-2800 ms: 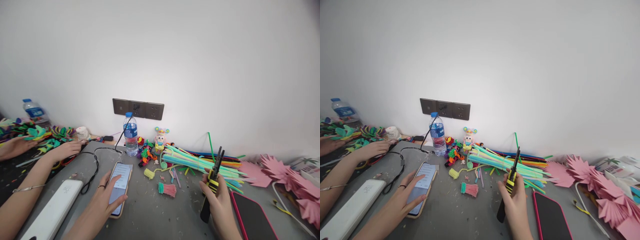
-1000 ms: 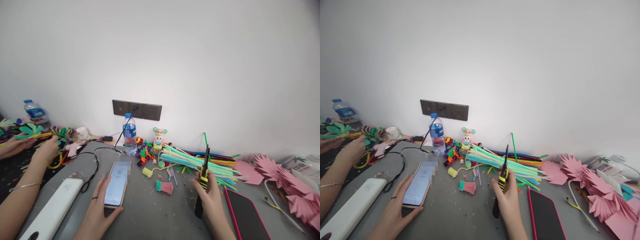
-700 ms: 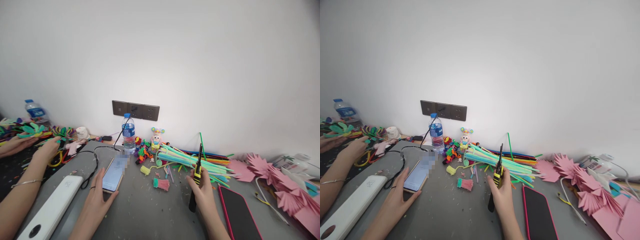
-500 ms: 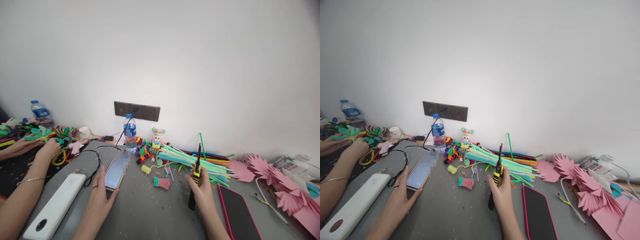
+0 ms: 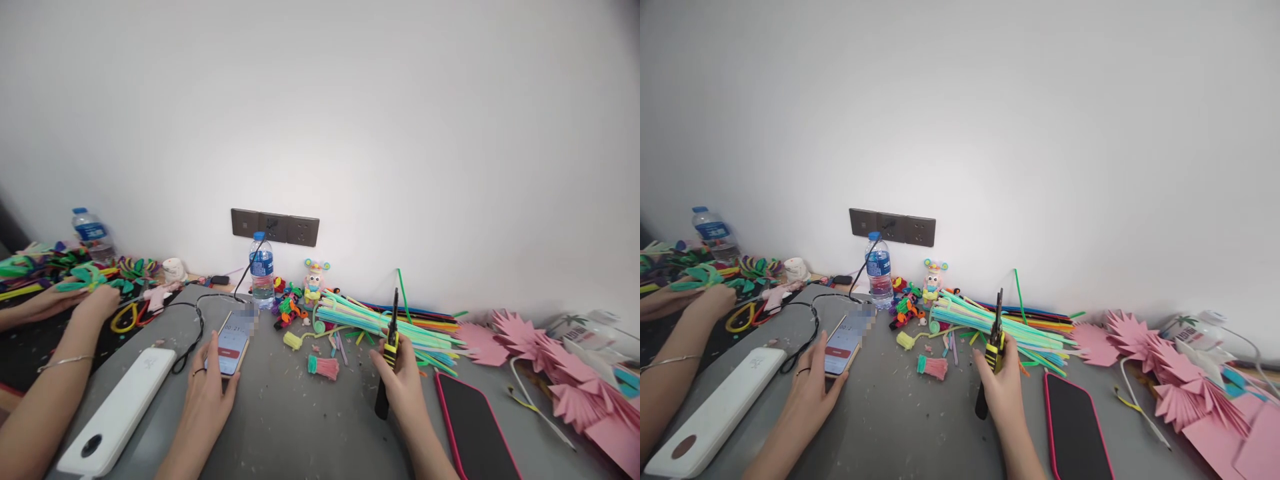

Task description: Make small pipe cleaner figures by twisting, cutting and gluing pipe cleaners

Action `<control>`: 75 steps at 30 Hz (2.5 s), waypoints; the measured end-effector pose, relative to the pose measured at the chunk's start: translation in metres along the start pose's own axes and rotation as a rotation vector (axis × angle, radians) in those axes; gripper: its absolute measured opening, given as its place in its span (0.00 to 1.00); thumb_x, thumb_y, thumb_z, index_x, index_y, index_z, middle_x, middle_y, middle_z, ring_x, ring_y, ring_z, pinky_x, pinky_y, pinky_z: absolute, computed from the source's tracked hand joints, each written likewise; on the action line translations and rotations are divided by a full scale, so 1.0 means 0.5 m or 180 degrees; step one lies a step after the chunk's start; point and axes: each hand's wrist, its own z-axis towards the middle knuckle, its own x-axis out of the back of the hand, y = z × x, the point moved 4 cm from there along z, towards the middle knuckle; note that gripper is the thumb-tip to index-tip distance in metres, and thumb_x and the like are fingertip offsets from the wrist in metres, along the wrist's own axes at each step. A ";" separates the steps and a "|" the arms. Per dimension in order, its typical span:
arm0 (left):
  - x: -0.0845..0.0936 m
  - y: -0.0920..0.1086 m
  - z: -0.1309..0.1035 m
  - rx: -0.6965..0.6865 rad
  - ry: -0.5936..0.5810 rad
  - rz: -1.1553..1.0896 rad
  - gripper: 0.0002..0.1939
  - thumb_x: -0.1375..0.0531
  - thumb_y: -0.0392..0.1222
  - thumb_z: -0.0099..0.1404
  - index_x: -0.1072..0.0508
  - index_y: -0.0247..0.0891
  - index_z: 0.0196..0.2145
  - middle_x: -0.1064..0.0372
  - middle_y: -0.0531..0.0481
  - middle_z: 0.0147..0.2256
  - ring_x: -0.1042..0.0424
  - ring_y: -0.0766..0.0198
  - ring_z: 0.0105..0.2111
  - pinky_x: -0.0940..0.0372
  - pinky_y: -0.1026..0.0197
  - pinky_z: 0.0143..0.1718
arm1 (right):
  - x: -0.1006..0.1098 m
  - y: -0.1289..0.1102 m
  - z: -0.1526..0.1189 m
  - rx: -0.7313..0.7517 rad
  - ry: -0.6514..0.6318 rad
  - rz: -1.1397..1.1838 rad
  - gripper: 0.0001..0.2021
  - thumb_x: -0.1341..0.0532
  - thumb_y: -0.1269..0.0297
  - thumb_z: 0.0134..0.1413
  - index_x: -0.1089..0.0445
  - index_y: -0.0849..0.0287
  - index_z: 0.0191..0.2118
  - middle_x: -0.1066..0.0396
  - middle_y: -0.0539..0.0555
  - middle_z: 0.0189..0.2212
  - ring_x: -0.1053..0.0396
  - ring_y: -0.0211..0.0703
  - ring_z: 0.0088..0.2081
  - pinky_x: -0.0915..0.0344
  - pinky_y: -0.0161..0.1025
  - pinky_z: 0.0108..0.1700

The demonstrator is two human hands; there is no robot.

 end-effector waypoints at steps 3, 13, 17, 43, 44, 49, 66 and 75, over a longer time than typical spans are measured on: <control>-0.001 -0.002 0.002 -0.0018 0.0019 -0.0013 0.36 0.49 0.42 0.66 0.59 0.30 0.67 0.43 0.30 0.53 0.38 0.42 0.54 0.36 0.41 0.50 | 0.000 0.001 0.001 0.0002 -0.0016 -0.0037 0.22 0.36 0.52 0.46 0.38 0.54 0.45 0.35 0.50 0.35 0.34 0.47 0.39 0.38 0.41 0.42; -0.004 -0.006 -0.009 -0.0069 0.0026 0.0237 0.36 0.51 0.40 0.67 0.63 0.27 0.67 0.39 0.30 0.48 0.35 0.43 0.50 0.36 0.42 0.49 | -0.001 0.002 0.003 0.0057 -0.0025 -0.0037 0.21 0.36 0.51 0.46 0.38 0.54 0.44 0.36 0.49 0.34 0.35 0.46 0.38 0.40 0.41 0.42; -0.010 -0.010 -0.008 0.0010 -0.0056 0.0234 0.38 0.49 0.41 0.67 0.64 0.28 0.68 0.39 0.30 0.48 0.34 0.43 0.49 0.36 0.43 0.47 | -0.001 -0.002 0.001 0.0023 -0.0033 -0.0012 0.22 0.36 0.51 0.45 0.39 0.54 0.44 0.36 0.49 0.34 0.35 0.46 0.37 0.39 0.41 0.42; -0.040 -0.030 0.125 0.0255 -0.0111 0.0687 0.37 0.48 0.38 0.65 0.60 0.24 0.66 0.41 0.26 0.50 0.36 0.42 0.50 0.38 0.45 0.48 | -0.006 0.000 0.003 0.0149 -0.0127 -0.0295 0.22 0.39 0.52 0.47 0.40 0.54 0.46 0.37 0.50 0.34 0.35 0.47 0.37 0.38 0.41 0.40; -0.039 -0.030 0.130 0.0293 -0.0154 0.0674 0.37 0.48 0.38 0.66 0.59 0.23 0.66 0.41 0.25 0.50 0.36 0.42 0.51 0.38 0.45 0.48 | -0.007 -0.003 0.002 0.0157 -0.0121 -0.0315 0.22 0.39 0.52 0.47 0.40 0.55 0.46 0.36 0.50 0.34 0.35 0.47 0.37 0.38 0.41 0.40; -0.036 -0.045 0.153 0.0514 -0.0497 0.0699 0.38 0.47 0.40 0.64 0.58 0.23 0.66 0.43 0.23 0.53 0.37 0.38 0.53 0.38 0.44 0.48 | -0.010 -0.016 0.000 0.0166 -0.0166 -0.0279 0.21 0.39 0.54 0.47 0.41 0.55 0.46 0.34 0.50 0.33 0.33 0.47 0.35 0.37 0.41 0.39; -0.103 0.317 0.095 -0.1924 -0.2423 -0.0774 0.13 0.38 0.39 0.57 0.25 0.40 0.42 0.30 0.44 0.45 0.35 0.48 0.49 0.39 0.51 0.50 | -0.050 -0.040 -0.016 0.0829 -0.0950 -0.1412 0.25 0.40 0.68 0.44 0.39 0.52 0.52 0.29 0.54 0.45 0.31 0.52 0.45 0.35 0.42 0.44; -0.086 0.284 0.141 -0.1278 -0.2096 -0.2754 0.09 0.45 0.46 0.67 0.31 0.40 0.41 0.30 0.46 0.43 0.32 0.58 0.45 0.38 0.56 0.48 | -0.029 -0.024 0.001 0.0823 -0.0201 -0.1108 0.21 0.41 0.61 0.51 0.39 0.59 0.52 0.27 0.57 0.42 0.29 0.49 0.42 0.32 0.42 0.44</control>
